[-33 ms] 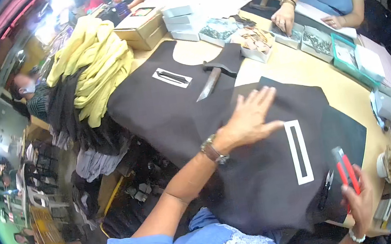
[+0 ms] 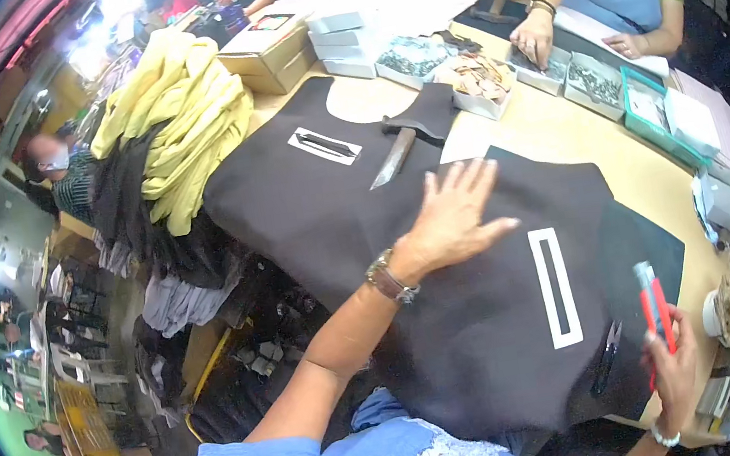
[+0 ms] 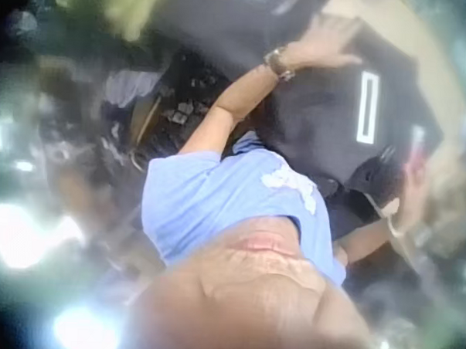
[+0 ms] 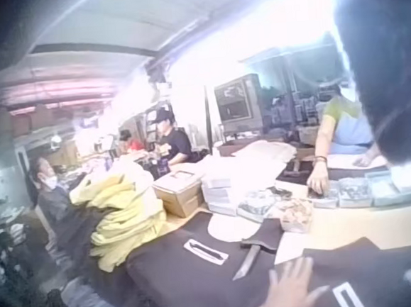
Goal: The person applies a white rectangular template to a black leather piece, cuts out a rectangular slot using a utility knife and small snips, then folds the material edges and secures them.
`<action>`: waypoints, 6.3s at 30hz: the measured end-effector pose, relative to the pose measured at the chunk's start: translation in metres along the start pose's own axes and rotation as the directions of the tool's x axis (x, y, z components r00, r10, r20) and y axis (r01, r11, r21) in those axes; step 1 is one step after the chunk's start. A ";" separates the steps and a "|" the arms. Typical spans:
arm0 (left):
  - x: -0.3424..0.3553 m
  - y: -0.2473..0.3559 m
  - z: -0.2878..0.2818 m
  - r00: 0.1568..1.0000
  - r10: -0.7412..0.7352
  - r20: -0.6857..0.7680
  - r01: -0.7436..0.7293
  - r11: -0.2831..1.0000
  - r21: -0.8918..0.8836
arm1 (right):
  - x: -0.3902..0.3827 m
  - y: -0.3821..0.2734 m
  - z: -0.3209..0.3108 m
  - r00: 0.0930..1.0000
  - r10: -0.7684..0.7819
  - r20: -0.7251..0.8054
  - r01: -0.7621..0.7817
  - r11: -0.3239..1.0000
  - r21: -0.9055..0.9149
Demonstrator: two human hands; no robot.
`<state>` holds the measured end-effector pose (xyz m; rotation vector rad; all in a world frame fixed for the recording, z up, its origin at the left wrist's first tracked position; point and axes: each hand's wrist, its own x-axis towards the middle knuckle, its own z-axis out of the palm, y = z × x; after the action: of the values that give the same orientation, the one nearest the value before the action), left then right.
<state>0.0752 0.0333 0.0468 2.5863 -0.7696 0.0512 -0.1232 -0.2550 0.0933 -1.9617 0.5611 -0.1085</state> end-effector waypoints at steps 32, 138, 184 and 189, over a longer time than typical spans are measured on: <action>-0.037 -0.042 0.006 0.833 -0.408 -0.373 0.124 0.795 -0.593 | -0.027 -0.048 0.103 0.888 -0.456 0.061 0.460 0.876 -0.144; -0.101 0.089 0.026 0.838 -0.546 0.018 -0.095 -0.177 -0.980 | -0.056 -0.001 0.183 0.991 -0.119 0.066 0.016 0.584 0.812; -0.094 0.057 0.017 0.979 -0.122 0.162 0.168 0.039 -0.985 | 0.003 -0.038 0.147 0.949 -0.310 0.054 0.280 0.910 0.307; -0.085 0.056 0.007 0.982 -0.178 0.064 0.068 0.016 -0.998 | -0.002 -0.029 0.128 0.939 -0.321 0.123 0.290 0.932 0.216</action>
<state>-0.0267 0.0319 0.0491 1.1405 -0.2587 -0.3460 -0.0747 -0.1376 0.0613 -1.8323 0.1309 -0.1962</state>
